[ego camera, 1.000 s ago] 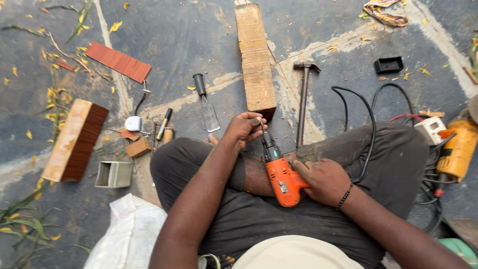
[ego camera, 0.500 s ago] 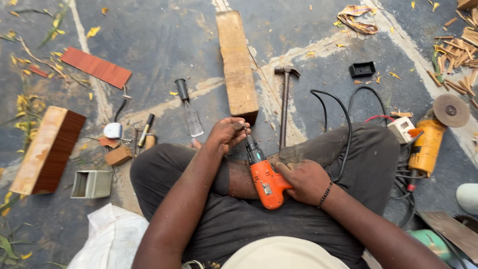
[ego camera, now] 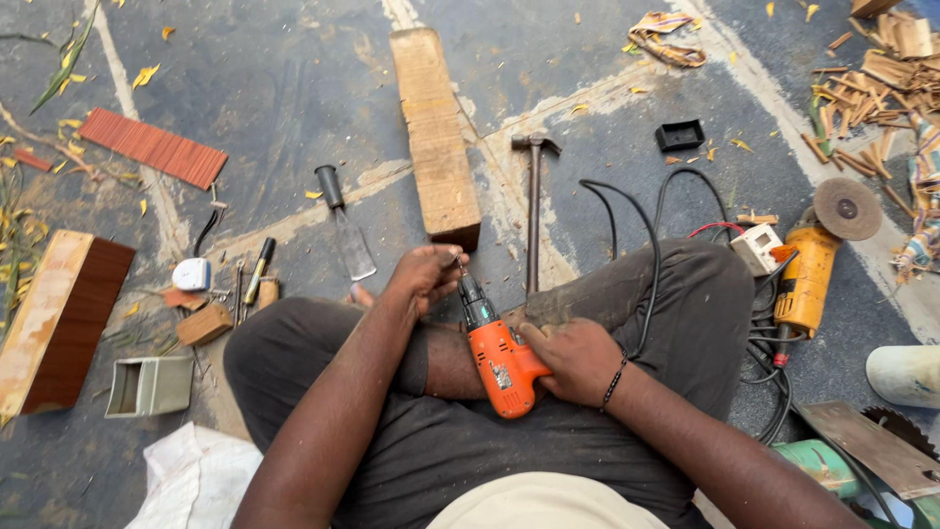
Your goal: The person sits on the ground and uses a chisel and hammer to carve a rectangular wooden block. They then use a power drill to make holes in the wood and insert screws.
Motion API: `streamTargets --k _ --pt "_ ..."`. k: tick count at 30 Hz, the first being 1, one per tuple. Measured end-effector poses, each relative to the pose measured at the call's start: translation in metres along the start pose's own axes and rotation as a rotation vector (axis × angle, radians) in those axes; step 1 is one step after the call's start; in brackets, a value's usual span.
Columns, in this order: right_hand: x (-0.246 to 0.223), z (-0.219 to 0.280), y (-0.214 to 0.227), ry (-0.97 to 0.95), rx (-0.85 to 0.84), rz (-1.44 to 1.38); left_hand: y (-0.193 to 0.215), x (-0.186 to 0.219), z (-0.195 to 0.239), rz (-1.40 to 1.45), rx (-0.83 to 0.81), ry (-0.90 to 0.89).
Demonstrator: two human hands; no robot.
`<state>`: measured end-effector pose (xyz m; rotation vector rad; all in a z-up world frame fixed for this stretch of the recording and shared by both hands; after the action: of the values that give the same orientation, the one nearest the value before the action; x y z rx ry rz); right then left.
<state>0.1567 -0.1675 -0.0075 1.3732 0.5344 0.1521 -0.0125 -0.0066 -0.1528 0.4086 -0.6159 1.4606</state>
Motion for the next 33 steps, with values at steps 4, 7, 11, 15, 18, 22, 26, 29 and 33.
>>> streamTargets --k 4,7,11,15,18,22,26,29,33 --pt "0.004 0.0 -0.004 -0.053 0.008 -0.014 -0.012 -0.013 -0.008 0.024 0.002 -0.016" --pt "0.003 -0.004 -0.005 -0.06 0.042 -0.044 -0.014 -0.015 -0.015 0.031 -0.028 -0.016" --pt "0.006 -0.011 -0.007 -0.067 0.007 -0.029 -0.014 -0.014 -0.019 0.019 0.011 -0.031" --pt "0.01 -0.016 -0.007 -0.084 -0.001 -0.061 -0.013 -0.013 -0.02 -0.006 0.042 -0.021" --pt "0.012 -0.016 -0.008 -0.091 -0.002 -0.09 -0.013 -0.014 -0.021 -0.012 0.046 -0.024" --pt "0.013 -0.021 0.005 -0.11 0.005 -0.244 -0.015 -0.013 -0.018 0.031 0.013 -0.049" --pt "0.01 -0.026 0.02 -0.226 -0.019 -0.488 -0.02 -0.014 -0.013 0.185 -0.013 -0.01" --pt "0.005 -0.032 0.028 -0.285 -0.019 -0.67 -0.028 -0.013 -0.007 0.326 -0.027 0.033" --pt "-0.004 -0.036 0.04 -0.276 0.07 -0.896 -0.036 -0.01 0.002 0.445 -0.021 0.096"
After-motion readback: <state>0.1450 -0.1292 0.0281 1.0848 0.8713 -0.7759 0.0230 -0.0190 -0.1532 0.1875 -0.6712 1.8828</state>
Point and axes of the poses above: each hand's wrist, its own z-axis away from the middle knuckle, its own y-axis out of the back of the hand, x = y × z, the point moved 7 cm from there along -z, towards the middle knuckle, and after that the axes turned 7 degrees about x, right-handed, at the moved point
